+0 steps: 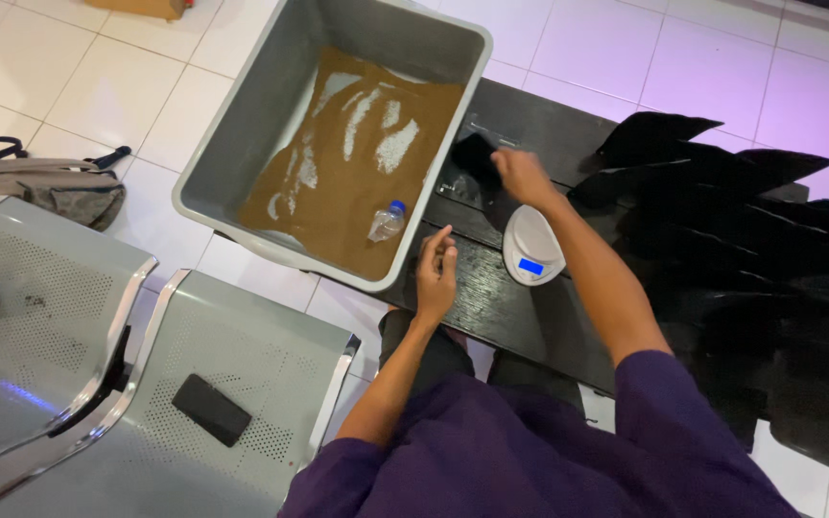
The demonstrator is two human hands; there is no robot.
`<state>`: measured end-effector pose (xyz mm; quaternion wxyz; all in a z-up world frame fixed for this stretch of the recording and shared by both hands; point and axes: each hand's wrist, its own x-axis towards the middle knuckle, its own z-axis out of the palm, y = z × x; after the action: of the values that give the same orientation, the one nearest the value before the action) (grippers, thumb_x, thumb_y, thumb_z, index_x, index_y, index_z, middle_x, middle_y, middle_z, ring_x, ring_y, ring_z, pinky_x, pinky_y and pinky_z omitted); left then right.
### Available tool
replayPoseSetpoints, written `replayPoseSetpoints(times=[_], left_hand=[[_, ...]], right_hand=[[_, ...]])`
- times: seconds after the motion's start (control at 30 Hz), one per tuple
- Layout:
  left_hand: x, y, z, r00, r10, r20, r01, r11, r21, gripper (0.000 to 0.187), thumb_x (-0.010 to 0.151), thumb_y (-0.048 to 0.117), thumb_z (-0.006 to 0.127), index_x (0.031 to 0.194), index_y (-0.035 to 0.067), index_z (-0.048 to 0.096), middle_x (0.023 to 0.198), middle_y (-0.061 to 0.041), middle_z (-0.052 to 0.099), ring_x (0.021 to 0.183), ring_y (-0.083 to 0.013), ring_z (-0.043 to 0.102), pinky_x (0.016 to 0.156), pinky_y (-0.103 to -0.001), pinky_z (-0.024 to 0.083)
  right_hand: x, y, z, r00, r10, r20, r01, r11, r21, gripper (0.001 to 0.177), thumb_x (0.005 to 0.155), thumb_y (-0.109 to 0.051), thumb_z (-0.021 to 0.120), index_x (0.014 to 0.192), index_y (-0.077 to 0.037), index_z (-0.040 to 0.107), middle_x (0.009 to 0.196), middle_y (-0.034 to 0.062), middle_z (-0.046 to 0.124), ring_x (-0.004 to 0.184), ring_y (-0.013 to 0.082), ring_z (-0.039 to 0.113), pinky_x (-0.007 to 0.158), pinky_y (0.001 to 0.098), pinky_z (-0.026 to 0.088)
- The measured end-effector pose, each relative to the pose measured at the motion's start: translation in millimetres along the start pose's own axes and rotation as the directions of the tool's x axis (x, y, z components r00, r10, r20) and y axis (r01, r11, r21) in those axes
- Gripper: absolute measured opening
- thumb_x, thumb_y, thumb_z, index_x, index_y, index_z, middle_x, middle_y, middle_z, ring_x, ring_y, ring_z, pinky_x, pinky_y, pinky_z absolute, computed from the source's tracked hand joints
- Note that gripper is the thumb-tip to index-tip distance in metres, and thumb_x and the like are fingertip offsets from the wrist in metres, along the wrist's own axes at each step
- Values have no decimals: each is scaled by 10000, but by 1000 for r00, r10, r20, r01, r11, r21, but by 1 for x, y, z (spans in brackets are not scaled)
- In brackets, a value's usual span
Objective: The person scoops a brown granular substance from a large bin into black pouches using a small scoop. They place each pouch on a digital scale to check the weight, then remove it and repeat the process with another pouch.
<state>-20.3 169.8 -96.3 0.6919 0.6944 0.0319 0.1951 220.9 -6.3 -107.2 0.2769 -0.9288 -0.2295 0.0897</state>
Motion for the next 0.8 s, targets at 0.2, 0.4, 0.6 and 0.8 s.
replayPoseSetpoints(times=[0.2, 0.4, 0.6, 0.8], left_hand=[[7, 16, 15, 999, -34, 10, 35, 994, -100, 413, 1044, 111, 547, 1452, 48, 528, 1221, -129, 615, 1103, -220, 642, 935, -317, 551], [30, 38, 38, 1000, -14, 16, 18, 972, -235, 643, 1008, 131, 601, 1553, -78, 332, 1520, -365, 390, 1443, -452, 355, 1190, -512, 332], [33, -3, 39, 987, -75, -145, 66, 996, -66, 201, 1053, 177, 574, 1049, 126, 769, 863, -23, 713, 850, -68, 600, 784, -294, 509], [26, 71, 39, 964, -35, -263, -11, 985, -171, 118, 974, 115, 706, 1010, 35, 786, 937, -96, 760, 952, -113, 641, 833, -321, 549]], right_hand=[[-96, -45, -64, 826, -10, -564, 142, 971, 191, 331, 1147, -204, 519, 1016, 76, 636, 914, 355, 658, 913, 519, 670, 732, 560, 519], [-186, -81, -85, 856, 130, -500, 182, 829, 528, 346, 1137, -166, 414, 1328, 6, 646, 1267, 182, 677, 1215, 255, 601, 1061, 466, 478], [-185, -67, -68, 790, 182, -586, 165, 857, 488, 221, 1109, -105, 513, 1226, -36, 688, 1010, 120, 678, 935, 168, 580, 843, 374, 511], [-187, -135, -72, 483, -248, -840, 257, 957, -134, 562, 963, -339, 781, 1401, -50, 578, 1198, 114, 449, 1081, 297, 448, 983, 431, 372]])
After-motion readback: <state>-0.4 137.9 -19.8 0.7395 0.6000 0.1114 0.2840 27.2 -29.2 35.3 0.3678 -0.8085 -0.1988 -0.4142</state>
